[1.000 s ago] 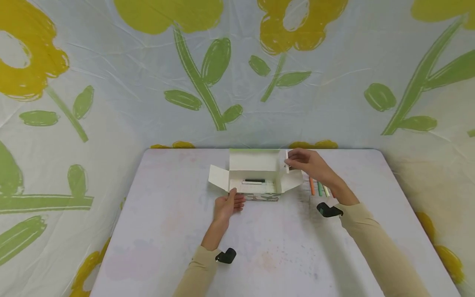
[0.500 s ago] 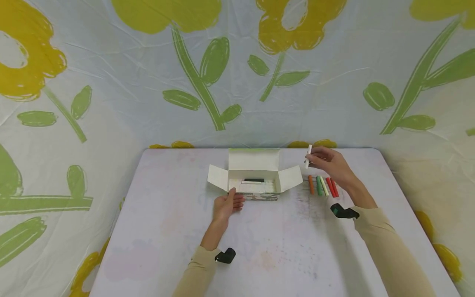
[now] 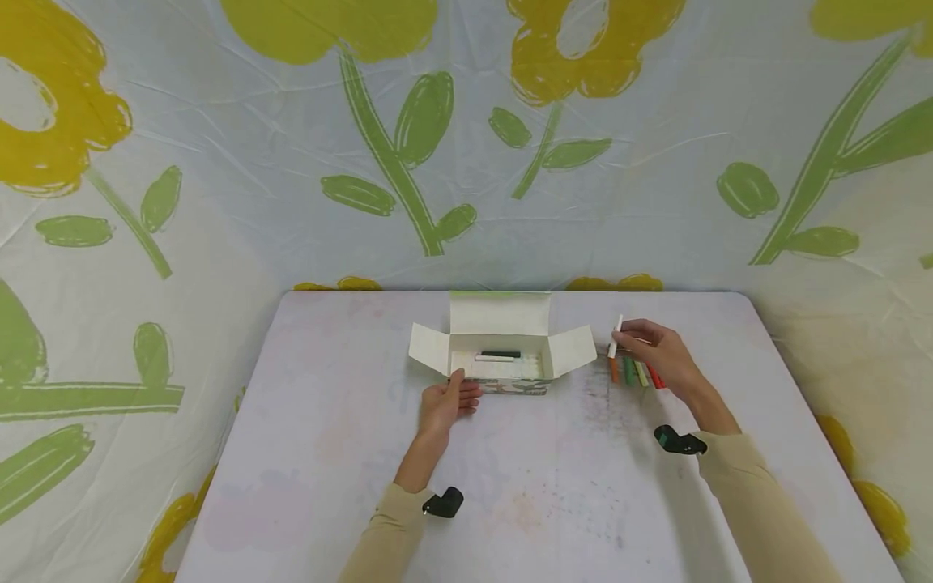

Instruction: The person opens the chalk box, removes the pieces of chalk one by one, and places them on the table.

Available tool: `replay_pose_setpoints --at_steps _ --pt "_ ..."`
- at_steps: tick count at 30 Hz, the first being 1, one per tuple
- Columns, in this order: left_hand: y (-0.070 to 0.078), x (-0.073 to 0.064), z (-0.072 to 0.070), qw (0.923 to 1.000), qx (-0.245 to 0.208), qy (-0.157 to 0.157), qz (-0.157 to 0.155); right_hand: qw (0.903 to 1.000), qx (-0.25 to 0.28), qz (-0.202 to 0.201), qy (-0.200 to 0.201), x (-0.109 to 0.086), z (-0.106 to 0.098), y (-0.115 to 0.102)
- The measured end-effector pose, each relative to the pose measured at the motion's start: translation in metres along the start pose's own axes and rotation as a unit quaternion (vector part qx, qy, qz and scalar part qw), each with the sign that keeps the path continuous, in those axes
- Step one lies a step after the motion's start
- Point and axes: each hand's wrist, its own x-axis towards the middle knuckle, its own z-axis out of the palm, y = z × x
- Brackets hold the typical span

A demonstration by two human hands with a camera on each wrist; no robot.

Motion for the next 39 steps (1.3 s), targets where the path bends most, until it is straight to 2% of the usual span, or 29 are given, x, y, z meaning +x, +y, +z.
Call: replay_pose_setpoints --at_steps 3,8,18,23,30,35,39 --pt "0.0 0.0 0.001 1.0 -0.001 0.002 0.0 0.9999 0.001 0.014 -0.005 -0.001 0.005 0.008" --pt "-0.001 0.0 0.002 1.0 0.001 0.005 -0.003 0.9992 -0.027 0.03 -0.008 -0.002 0.015 0.017" --pt "0.003 -0.004 0.004 0.9999 0.011 0.008 -0.001 0.9958 -0.091 0.001 -0.006 0.001 0.031 0.027" --pt "0.003 -0.004 0.003 0.9999 0.012 0.009 -0.001 0.9906 -0.136 -0.013 0.006 0.006 0.04 0.022" --pt "0.003 -0.002 0.0 0.9999 0.007 -0.011 -0.004 0.9825 -0.182 -0.035 0.012 0.011 0.049 0.014" --pt "0.017 -0.012 0.0 0.9997 0.013 -0.019 -0.007 0.9798 -0.197 -0.034 0.009 0.013 0.051 0.011" --pt "0.026 -0.022 0.001 0.9997 0.011 -0.021 0.009 0.9795 -0.198 -0.036 0.006 0.013 0.05 0.007"
